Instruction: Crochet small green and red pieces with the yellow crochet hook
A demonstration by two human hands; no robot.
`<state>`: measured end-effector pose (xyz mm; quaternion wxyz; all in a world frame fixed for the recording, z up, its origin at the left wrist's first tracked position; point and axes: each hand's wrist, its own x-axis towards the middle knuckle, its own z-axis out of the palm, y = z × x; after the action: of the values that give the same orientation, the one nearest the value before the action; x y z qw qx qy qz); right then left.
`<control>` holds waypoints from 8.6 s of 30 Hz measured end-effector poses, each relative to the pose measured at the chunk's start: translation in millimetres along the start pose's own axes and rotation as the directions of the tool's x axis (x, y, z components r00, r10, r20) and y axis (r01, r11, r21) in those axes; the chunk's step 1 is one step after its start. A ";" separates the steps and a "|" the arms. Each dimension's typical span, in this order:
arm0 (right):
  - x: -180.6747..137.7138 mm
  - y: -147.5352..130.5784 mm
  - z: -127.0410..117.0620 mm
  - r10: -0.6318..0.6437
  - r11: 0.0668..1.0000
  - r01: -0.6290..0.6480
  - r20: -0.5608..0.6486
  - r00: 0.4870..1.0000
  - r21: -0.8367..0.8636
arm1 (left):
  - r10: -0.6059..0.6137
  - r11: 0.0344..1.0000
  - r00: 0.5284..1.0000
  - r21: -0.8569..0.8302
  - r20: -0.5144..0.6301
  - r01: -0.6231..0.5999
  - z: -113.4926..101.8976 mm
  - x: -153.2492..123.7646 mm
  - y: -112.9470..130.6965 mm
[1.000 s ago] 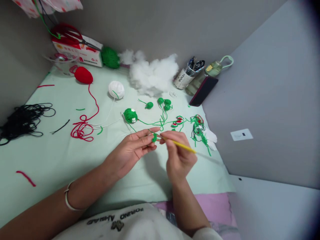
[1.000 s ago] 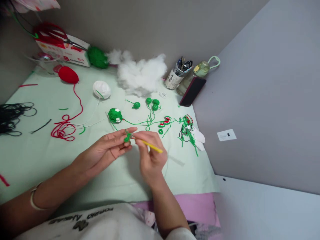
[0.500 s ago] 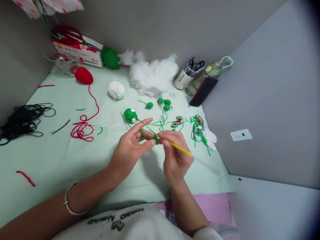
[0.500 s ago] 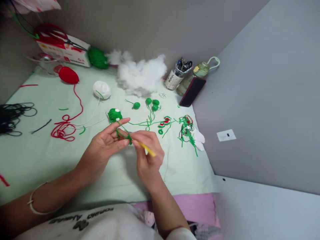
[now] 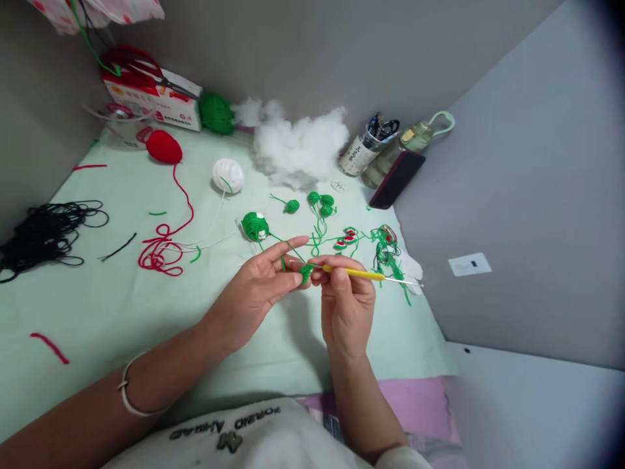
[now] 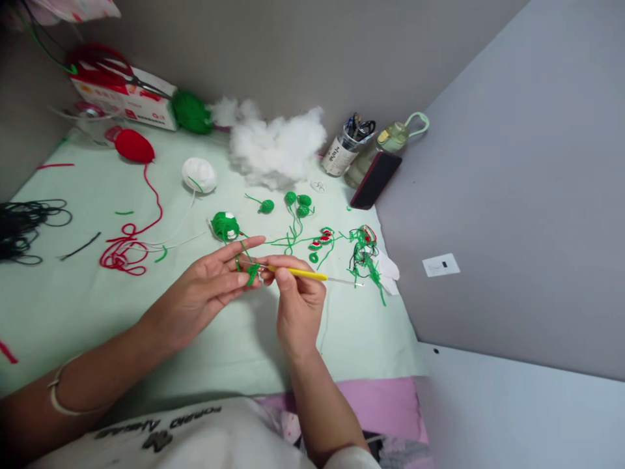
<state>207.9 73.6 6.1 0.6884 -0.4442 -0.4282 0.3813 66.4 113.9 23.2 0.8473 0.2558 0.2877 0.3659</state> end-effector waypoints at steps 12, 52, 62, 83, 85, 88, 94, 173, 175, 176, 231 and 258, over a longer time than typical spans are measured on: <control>-2.8 1.6 0.2 -0.019 0.992 0.018 -0.010 1.000 -0.121 | 0.109 0.974 0.994 0.200 -0.012 -0.105 -7.0 0.9 -2.3; 1.3 -3.5 -2.7 -0.042 0.994 0.043 0.015 0.999 -0.100 | 0.072 0.974 0.997 0.215 -0.020 -0.066 -8.7 -1.6 -1.1; 8.1 -9.1 -3.3 0.121 0.989 -0.124 0.039 0.992 0.085 | 0.050 0.984 0.998 0.169 0.032 -0.055 -8.8 -2.2 1.9; -9.4 -1.1 -8.2 -0.508 0.459 0.691 0.473 0.720 -0.559 | 0.195 0.960 0.979 0.213 -0.055 -0.180 -5.7 -6.2 -4.0; -10.7 -0.6 -8.0 -0.500 0.364 0.691 0.495 0.711 -0.625 | 0.099 0.989 0.994 0.118 -0.036 -0.094 -6.7 -4.6 -2.7; -9.7 -4.2 -7.2 -0.478 0.443 0.628 0.425 0.769 -0.640 | -0.023 1.000 1.000 -0.001 -0.009 0.023 -10.0 -0.4 -0.3; 0.4 -8.1 -3.9 -0.262 0.926 0.276 0.087 0.961 -0.259 | 0.061 0.996 0.998 0.070 0.016 -0.062 -9.4 -1.0 1.5; 4.6 -3.4 -8.5 0.028 0.999 -0.027 0.023 0.999 -0.047 | 0.064 0.977 0.998 0.204 0.018 -0.066 -9.7 1.1 -2.4; 4.5 -3.1 -8.5 0.030 0.998 -0.028 0.019 0.999 -0.060 | 0.059 0.978 0.998 0.198 0.026 -0.063 -9.9 1.1 -2.7; 4.7 -3.1 -8.4 0.028 0.997 -0.027 0.015 0.999 -0.069 | 0.056 0.979 0.998 0.196 0.030 -0.061 -10.0 1.0 -2.8; -7.3 -1.4 -6.9 -0.445 0.607 0.541 0.315 0.838 -0.583 | 0.038 0.997 0.998 0.062 -0.048 -0.035 -9.7 4.0 -8.3; 1.3 -6.1 -12.0 -0.300 0.892 0.278 -0.006 0.954 -0.355 | -0.093 0.994 0.996 -0.048 0.001 0.093 -13.0 4.5 -5.5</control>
<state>220.4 69.4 9.3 0.6601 -0.5022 -0.5293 0.1786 62.8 117.0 9.2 0.8692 0.2213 0.2910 0.3329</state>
